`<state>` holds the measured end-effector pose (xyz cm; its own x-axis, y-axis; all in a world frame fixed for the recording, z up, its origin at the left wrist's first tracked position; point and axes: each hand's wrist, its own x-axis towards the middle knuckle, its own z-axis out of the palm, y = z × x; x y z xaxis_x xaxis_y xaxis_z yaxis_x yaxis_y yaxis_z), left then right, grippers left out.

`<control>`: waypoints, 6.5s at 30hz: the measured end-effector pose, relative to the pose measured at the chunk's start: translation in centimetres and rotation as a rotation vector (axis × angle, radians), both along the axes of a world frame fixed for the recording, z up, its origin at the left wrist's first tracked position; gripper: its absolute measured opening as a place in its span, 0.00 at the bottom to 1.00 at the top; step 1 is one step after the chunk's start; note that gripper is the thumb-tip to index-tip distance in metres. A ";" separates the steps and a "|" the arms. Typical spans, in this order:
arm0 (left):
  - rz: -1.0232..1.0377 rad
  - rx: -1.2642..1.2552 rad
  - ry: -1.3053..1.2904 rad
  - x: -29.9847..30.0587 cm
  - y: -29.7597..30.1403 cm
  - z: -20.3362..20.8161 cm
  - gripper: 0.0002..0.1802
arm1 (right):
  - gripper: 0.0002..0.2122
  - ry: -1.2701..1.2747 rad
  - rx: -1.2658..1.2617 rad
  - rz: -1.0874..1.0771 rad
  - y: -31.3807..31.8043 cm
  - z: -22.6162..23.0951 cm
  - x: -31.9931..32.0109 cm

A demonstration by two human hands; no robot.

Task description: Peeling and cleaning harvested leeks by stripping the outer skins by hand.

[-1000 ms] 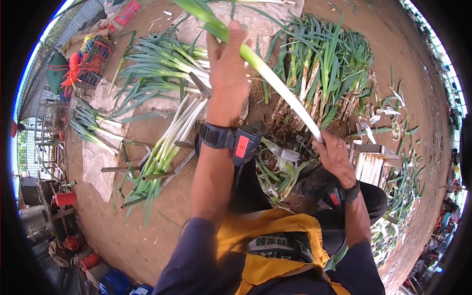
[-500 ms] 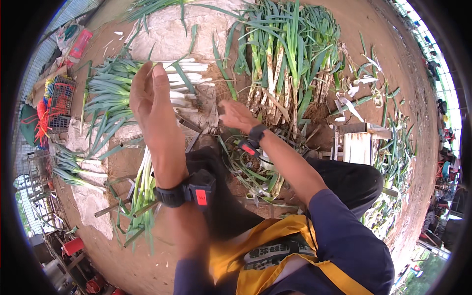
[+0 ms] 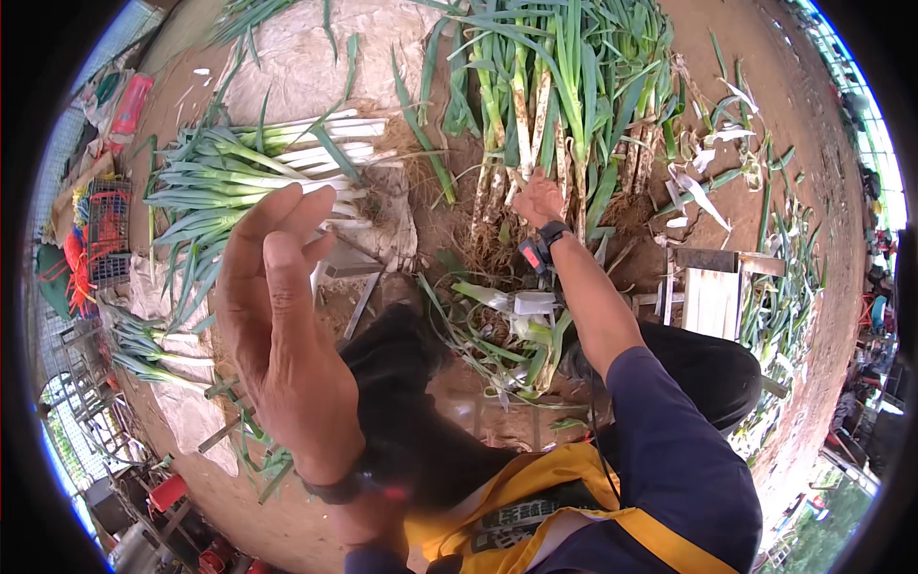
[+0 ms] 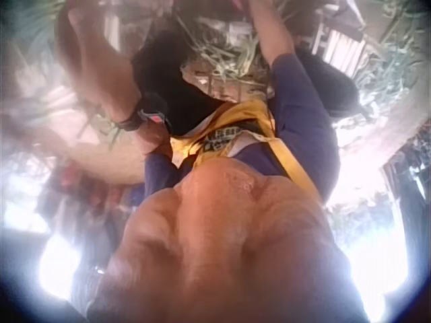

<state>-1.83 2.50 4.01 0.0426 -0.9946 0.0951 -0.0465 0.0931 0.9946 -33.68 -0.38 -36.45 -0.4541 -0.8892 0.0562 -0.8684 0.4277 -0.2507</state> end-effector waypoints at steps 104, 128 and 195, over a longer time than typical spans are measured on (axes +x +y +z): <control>-0.451 0.197 0.912 -3.8 0.8 -2.8 0.28 | 0.11 -0.318 -0.555 0.495 16.1 35.6 16.4; -0.320 0.148 0.820 -1.3 -1.0 -1.6 0.35 | 0.05 -0.593 -0.135 0.503 22.5 29.7 11.8; -0.831 0.200 0.915 -2.0 -0.3 -1.6 0.46 | 0.04 -0.521 -0.395 0.547 20.4 36.4 15.5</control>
<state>-3.85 2.19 2.44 -0.6336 -0.7457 0.2062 0.6685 -0.3934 0.6311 -18.16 20.06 -0.04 -0.0203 -0.9499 0.3118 -0.6596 -0.2216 -0.7182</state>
